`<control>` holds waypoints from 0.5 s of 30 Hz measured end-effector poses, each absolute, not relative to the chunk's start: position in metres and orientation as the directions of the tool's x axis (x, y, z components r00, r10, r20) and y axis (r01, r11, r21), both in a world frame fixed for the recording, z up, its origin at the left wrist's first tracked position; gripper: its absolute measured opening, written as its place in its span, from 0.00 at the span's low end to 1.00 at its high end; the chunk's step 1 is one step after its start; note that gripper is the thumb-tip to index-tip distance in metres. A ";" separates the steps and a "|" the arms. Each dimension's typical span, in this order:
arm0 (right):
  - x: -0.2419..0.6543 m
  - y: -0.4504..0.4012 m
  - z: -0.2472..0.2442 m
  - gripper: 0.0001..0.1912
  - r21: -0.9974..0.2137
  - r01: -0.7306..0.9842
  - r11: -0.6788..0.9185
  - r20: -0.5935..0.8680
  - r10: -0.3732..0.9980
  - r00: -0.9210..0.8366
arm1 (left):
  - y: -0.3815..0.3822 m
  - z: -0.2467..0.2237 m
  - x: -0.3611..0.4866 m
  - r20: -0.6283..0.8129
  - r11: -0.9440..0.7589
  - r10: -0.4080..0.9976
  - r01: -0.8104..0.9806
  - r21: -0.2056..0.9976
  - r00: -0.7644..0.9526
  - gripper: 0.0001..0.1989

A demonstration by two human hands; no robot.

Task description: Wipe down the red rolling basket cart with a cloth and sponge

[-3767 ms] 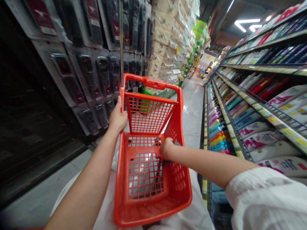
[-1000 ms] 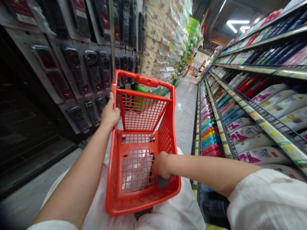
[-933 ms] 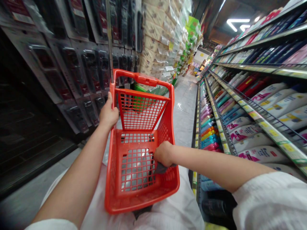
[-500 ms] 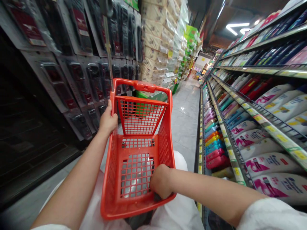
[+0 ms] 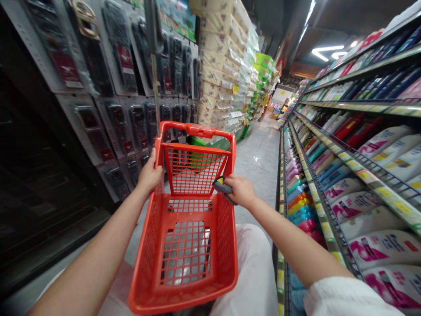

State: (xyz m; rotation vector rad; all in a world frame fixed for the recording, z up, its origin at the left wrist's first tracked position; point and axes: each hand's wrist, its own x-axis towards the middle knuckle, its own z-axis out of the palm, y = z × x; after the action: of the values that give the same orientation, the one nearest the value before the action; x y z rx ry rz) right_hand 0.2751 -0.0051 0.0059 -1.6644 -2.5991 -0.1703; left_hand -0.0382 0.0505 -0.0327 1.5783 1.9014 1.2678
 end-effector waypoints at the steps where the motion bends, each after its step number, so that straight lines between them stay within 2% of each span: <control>1: 0.277 -0.019 0.000 0.11 0.001 0.895 0.446 0.100 0.890 -0.444 | 0.054 -0.034 -0.040 0.268 -0.041 0.915 0.590 0.806 -0.303 0.40; 3: 0.278 -0.047 -0.012 0.14 -0.102 0.856 0.507 0.083 0.861 -0.501 | 0.061 -0.036 -0.044 0.292 -0.078 0.917 0.596 0.799 -0.272 0.39; 5: 0.277 -0.065 -0.019 0.12 -0.130 0.825 0.550 0.053 0.835 -0.548 | 0.069 -0.038 -0.050 0.333 -0.141 0.917 0.605 0.783 -0.217 0.38; 8: 0.275 -0.053 -0.016 0.11 -0.082 0.807 0.585 0.036 0.810 -0.585 | 0.084 -0.037 -0.059 0.387 -0.224 0.913 0.636 0.739 -0.127 0.38; 10: 0.273 -0.022 -0.008 0.11 -0.016 0.836 0.548 0.072 0.835 -0.546 | 0.093 -0.032 -0.064 0.369 -0.209 0.925 0.693 0.690 -0.088 0.38; 12: 0.269 0.015 -0.001 0.13 0.013 0.898 0.439 0.151 0.887 -0.436 | 0.099 -0.023 -0.064 0.293 -0.121 0.953 0.794 0.595 -0.075 0.37; 14: 0.263 0.045 0.001 0.16 -0.021 0.950 0.311 0.233 0.926 -0.298 | 0.101 -0.012 -0.057 0.252 -0.025 0.963 0.903 0.429 -0.093 0.35; 15: 0.259 0.056 0.000 0.16 -0.051 0.964 0.262 0.264 0.934 -0.240 | 0.099 -0.007 -0.050 0.276 0.004 0.956 0.944 0.330 -0.101 0.32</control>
State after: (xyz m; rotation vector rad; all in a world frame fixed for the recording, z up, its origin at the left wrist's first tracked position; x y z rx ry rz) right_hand 0.2594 0.0556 -0.0001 -1.7653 -2.2921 -0.1776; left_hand -0.0505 0.0988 -0.0070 2.0883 2.2062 0.6862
